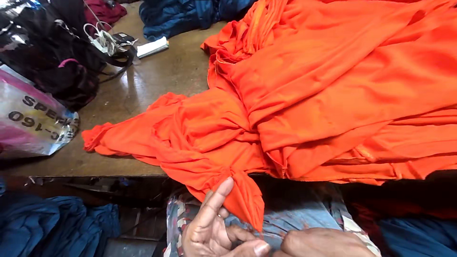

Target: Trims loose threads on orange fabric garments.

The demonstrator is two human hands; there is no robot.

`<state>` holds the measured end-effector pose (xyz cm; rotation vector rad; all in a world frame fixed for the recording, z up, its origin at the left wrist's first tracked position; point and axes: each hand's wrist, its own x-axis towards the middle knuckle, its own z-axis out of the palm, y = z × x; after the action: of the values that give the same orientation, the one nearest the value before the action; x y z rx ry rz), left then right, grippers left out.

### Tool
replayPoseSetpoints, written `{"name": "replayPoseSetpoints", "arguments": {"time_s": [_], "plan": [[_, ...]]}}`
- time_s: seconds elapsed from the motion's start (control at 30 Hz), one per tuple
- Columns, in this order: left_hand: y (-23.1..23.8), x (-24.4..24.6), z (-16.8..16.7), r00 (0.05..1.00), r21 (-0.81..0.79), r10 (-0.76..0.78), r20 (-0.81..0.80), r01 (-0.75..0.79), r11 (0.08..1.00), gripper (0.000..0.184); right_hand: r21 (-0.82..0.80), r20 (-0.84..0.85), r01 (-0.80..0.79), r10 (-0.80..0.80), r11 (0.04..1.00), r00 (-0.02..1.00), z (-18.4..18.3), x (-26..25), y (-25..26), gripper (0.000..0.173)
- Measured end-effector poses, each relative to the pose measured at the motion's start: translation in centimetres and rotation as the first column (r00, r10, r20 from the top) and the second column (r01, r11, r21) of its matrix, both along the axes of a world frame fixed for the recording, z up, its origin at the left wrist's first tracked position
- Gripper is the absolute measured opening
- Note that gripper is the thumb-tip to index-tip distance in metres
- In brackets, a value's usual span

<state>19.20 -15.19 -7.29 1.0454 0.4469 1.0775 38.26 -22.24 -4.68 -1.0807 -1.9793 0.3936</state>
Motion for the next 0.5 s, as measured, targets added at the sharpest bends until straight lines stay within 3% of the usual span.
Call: {"name": "replayPoseSetpoints", "arguments": {"time_s": [0.1,0.2,0.33,0.5], "plan": [[0.2,-0.4,0.0,0.999,-0.027,-0.02,0.039,0.021,0.999,0.082,-0.315,-0.306,-0.113,0.012,0.942,0.952,-0.3,1.1,-0.5,0.045],[0.4,-0.6,-0.2,0.995,-0.039,-0.058,0.086,0.061,0.997,0.085,-0.507,-0.586,-0.24,-0.127,0.828,0.8,-1.6,2.4,-1.5,0.05],[0.5,-0.4,-0.3,0.99,-0.056,-0.084,0.115,0.09,0.994,0.086,-0.643,-0.647,-0.323,-0.268,0.694,0.714,-1.9,2.5,-1.9,0.038],[0.5,-0.7,-0.2,0.989,-0.073,-0.079,0.126,0.089,0.993,0.084,-0.643,-0.675,-0.375,-0.262,0.668,0.69,-1.8,2.0,-0.7,0.033]]}}
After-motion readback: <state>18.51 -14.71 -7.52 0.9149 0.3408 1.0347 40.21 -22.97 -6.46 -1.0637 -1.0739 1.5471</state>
